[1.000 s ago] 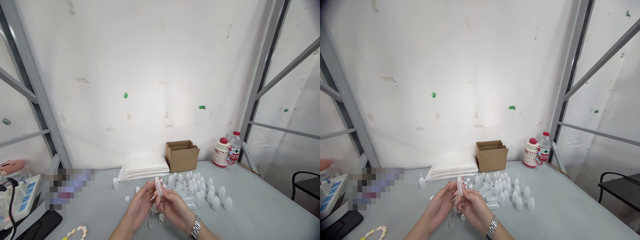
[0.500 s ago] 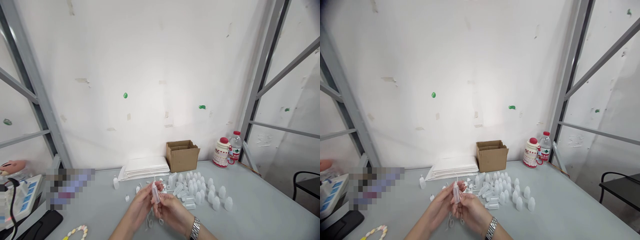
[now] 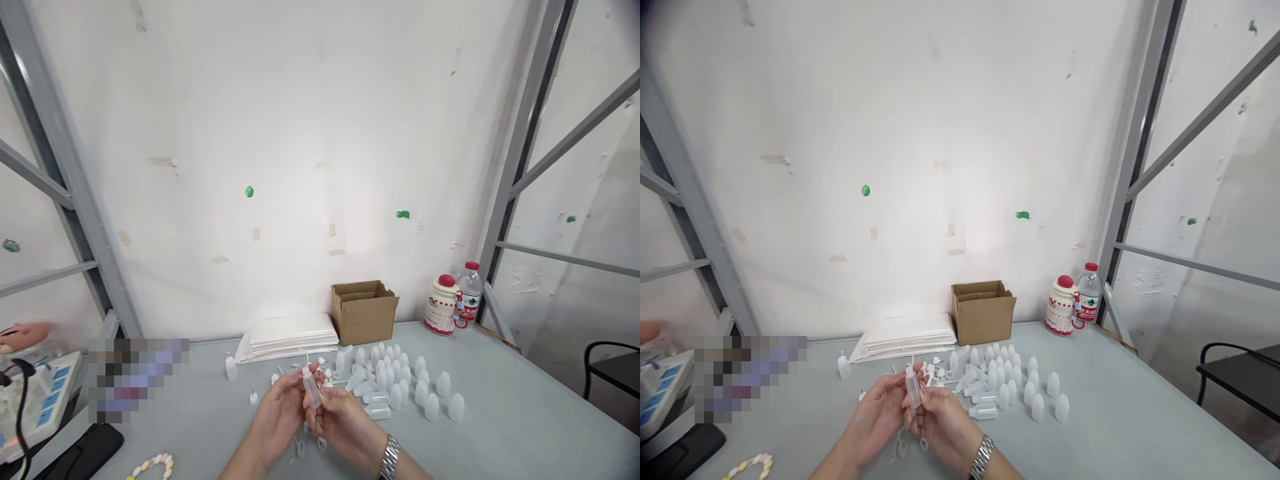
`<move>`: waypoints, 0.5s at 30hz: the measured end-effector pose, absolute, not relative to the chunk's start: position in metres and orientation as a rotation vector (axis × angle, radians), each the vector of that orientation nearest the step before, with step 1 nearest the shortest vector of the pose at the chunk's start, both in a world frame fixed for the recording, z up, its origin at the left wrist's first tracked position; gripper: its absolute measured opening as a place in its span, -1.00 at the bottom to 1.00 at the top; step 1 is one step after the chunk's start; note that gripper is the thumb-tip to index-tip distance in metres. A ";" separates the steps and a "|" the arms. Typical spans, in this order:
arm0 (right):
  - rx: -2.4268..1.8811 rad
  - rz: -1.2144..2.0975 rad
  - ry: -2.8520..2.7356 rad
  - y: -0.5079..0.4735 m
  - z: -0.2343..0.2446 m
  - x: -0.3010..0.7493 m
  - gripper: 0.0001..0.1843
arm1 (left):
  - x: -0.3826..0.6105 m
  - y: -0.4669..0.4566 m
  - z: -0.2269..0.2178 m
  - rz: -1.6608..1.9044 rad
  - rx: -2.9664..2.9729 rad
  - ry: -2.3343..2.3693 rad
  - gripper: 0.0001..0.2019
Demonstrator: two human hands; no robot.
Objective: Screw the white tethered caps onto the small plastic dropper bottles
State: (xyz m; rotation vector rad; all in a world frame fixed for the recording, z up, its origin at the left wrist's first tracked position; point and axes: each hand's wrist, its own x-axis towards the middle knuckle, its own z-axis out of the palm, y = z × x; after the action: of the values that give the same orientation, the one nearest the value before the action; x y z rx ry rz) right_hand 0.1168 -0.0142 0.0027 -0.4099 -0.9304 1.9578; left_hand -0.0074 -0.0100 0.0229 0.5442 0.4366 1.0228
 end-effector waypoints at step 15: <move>-0.358 1.996 -0.856 -0.020 0.005 0.112 -0.84 | -0.007 -0.014 0.028 1.032 0.518 0.526 -0.78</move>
State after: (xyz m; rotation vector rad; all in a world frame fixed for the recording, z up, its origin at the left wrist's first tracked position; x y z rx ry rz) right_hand 0.1120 -0.0203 0.0048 -0.3575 -0.8555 1.9962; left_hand -0.0073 -0.0136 0.0281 0.5178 0.5262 1.0318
